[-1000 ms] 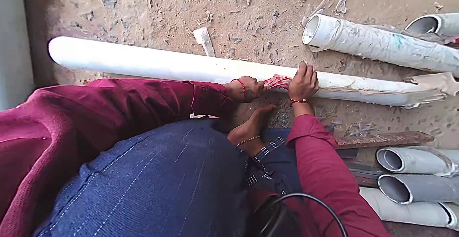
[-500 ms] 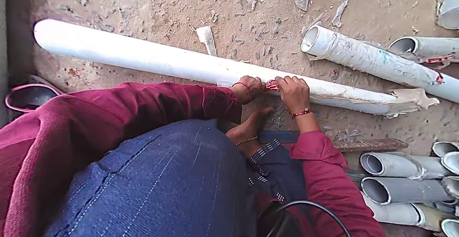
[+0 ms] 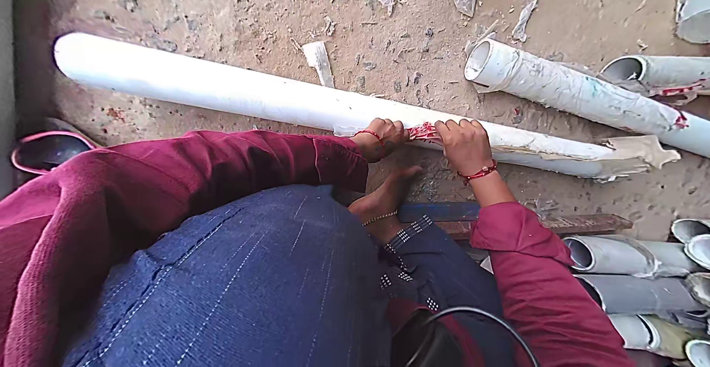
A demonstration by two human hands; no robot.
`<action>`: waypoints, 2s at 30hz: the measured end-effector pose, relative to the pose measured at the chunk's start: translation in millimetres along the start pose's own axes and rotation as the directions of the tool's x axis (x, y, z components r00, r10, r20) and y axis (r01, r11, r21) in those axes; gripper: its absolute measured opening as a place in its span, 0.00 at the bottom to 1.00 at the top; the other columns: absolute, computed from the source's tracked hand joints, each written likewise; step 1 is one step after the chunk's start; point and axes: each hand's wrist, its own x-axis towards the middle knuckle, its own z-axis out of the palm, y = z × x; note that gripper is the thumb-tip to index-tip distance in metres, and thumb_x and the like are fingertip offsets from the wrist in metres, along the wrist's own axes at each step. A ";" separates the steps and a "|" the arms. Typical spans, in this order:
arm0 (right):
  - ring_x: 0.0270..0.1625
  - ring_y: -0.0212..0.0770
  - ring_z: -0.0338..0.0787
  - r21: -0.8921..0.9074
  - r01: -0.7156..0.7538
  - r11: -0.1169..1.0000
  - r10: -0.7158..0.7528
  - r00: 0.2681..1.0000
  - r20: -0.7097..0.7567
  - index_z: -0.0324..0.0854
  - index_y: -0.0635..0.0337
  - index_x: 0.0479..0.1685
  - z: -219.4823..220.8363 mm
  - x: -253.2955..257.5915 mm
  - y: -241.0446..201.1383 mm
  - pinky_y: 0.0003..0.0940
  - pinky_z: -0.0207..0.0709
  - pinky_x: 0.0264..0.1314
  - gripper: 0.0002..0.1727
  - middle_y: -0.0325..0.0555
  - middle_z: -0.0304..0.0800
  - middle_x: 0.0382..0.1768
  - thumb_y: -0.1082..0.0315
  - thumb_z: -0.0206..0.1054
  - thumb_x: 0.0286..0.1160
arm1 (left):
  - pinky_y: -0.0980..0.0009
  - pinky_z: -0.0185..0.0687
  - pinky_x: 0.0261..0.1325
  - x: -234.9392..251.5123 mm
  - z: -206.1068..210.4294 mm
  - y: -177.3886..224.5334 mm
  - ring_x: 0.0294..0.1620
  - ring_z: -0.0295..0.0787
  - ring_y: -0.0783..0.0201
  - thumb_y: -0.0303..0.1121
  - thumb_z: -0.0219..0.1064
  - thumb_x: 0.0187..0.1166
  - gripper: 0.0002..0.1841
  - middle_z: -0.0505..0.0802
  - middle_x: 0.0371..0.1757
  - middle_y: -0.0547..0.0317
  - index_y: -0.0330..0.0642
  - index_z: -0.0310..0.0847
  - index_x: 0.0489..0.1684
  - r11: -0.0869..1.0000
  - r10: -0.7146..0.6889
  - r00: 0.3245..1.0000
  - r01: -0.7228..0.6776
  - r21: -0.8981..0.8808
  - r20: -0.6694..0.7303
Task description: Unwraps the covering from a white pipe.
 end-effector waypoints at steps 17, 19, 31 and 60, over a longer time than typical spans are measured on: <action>0.62 0.72 0.88 0.195 -0.716 0.670 0.711 0.695 0.107 0.83 0.69 0.61 5.7 -16.9 28.8 0.67 0.77 0.57 0.17 0.68 0.91 0.56 0.67 0.51 0.93 | 0.36 0.82 0.59 8.6 -45.1 -12.1 0.60 0.88 0.31 0.58 0.69 0.80 0.43 0.83 0.67 0.29 0.35 0.58 0.85 0.971 -0.104 0.979 0.062 -0.231 -0.177; 0.63 0.71 0.88 0.169 -0.669 0.724 0.667 0.741 0.073 0.83 0.71 0.60 20.9 -3.9 26.7 0.65 0.78 0.57 0.17 0.68 0.91 0.56 0.70 0.52 0.91 | 0.36 0.80 0.62 24.5 -45.0 -15.1 0.64 0.87 0.34 0.60 0.68 0.80 0.39 0.84 0.67 0.32 0.32 0.69 0.74 0.978 -0.101 0.987 0.075 -0.197 -0.126; 0.55 0.61 0.92 0.082 -0.671 0.736 0.640 0.652 -0.406 0.86 0.66 0.53 83.9 0.3 7.2 0.54 0.77 0.46 0.14 0.59 0.94 0.50 0.75 0.53 0.87 | 0.37 0.85 0.40 86.9 57.7 -5.9 0.42 0.93 0.39 0.27 0.68 0.77 0.10 0.93 0.42 0.44 0.42 0.89 0.53 0.952 0.304 0.925 -0.298 0.063 -0.226; 0.37 0.66 0.91 -0.008 -0.148 0.989 0.146 0.984 -0.105 0.91 0.67 0.49 9.3 20.1 -14.8 0.58 0.76 0.38 0.13 0.63 0.93 0.35 0.84 0.64 0.72 | 0.47 0.65 0.86 21.0 65.3 -71.7 0.85 0.71 0.32 0.21 0.53 0.88 0.16 0.77 0.82 0.28 0.21 0.81 0.66 0.762 0.635 0.535 -0.552 0.338 -0.558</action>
